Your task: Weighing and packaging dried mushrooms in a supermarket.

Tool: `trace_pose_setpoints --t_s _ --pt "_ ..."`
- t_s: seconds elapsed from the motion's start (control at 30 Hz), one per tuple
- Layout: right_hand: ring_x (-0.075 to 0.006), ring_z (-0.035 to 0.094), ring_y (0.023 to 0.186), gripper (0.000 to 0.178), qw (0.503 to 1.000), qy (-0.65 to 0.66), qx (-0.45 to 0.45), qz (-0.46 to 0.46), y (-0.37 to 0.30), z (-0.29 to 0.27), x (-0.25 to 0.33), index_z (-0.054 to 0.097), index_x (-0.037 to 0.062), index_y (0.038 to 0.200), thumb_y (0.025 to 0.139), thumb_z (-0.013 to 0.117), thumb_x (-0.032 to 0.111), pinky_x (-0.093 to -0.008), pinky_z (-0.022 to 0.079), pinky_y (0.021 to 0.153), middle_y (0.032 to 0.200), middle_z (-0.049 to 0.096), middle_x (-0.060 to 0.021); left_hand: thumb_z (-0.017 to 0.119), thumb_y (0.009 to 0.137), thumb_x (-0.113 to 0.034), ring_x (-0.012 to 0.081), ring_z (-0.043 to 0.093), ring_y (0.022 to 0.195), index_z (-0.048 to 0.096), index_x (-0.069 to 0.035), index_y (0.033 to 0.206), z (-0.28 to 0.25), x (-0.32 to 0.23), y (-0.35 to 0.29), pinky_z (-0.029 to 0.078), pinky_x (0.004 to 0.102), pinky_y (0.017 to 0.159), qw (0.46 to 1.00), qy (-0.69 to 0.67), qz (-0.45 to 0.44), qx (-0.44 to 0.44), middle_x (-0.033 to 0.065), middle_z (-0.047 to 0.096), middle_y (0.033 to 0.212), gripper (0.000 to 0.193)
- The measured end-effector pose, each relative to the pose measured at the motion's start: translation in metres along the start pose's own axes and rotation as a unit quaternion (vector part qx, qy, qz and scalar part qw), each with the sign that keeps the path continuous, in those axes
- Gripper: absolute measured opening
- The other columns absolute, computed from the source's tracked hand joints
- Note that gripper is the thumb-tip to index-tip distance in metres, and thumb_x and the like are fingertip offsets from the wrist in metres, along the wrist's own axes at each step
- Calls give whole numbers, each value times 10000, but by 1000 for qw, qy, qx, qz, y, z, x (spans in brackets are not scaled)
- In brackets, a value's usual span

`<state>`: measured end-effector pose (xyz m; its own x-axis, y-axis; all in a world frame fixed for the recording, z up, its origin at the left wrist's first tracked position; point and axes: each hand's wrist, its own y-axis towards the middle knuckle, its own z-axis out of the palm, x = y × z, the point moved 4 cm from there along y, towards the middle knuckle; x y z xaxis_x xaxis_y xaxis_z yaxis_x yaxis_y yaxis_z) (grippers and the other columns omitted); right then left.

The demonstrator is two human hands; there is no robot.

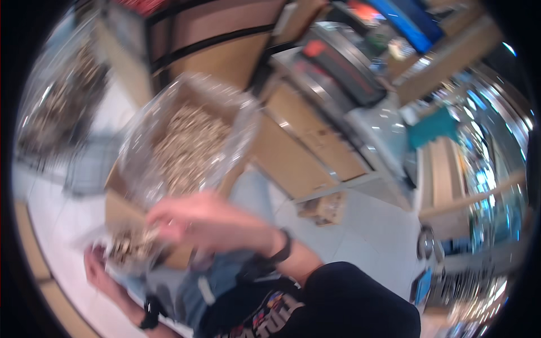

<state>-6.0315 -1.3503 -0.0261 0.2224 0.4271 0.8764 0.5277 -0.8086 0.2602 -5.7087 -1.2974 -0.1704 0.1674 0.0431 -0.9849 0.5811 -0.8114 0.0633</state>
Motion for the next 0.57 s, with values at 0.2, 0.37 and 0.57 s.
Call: trace_pose_setpoints --t_s 0.2,0.37,0.57 --pt "-302 600 671 143 978 -200 -3 -59 9 45 -11 568 48 884 796 617 150 -404 468 585 725 585 -90 415 981 -285 225 569 1030 509 39 1211 18 20 7 445 331 899 996 -61 -6 58 160 591 1091 409" --pt "-306 592 697 200 978 -173 45 -109 25 41 -10 582 54 898 767 648 191 -406 462 610 815 585 -100 407 984 -299 227 566 1029 508 43 1209 23 27 18 444 340 903 995 -77 -26 49 161 586 1099 422" --pt "-215 624 800 376 999 -10 44 12 38 12 -32 603 76 1084 772 682 270 -351 482 727 1077 592 -91 403 984 -279 225 560 1034 503 40 1218 1 47 26 451 342 894 994 -97 -37 17 165 582 1115 407"
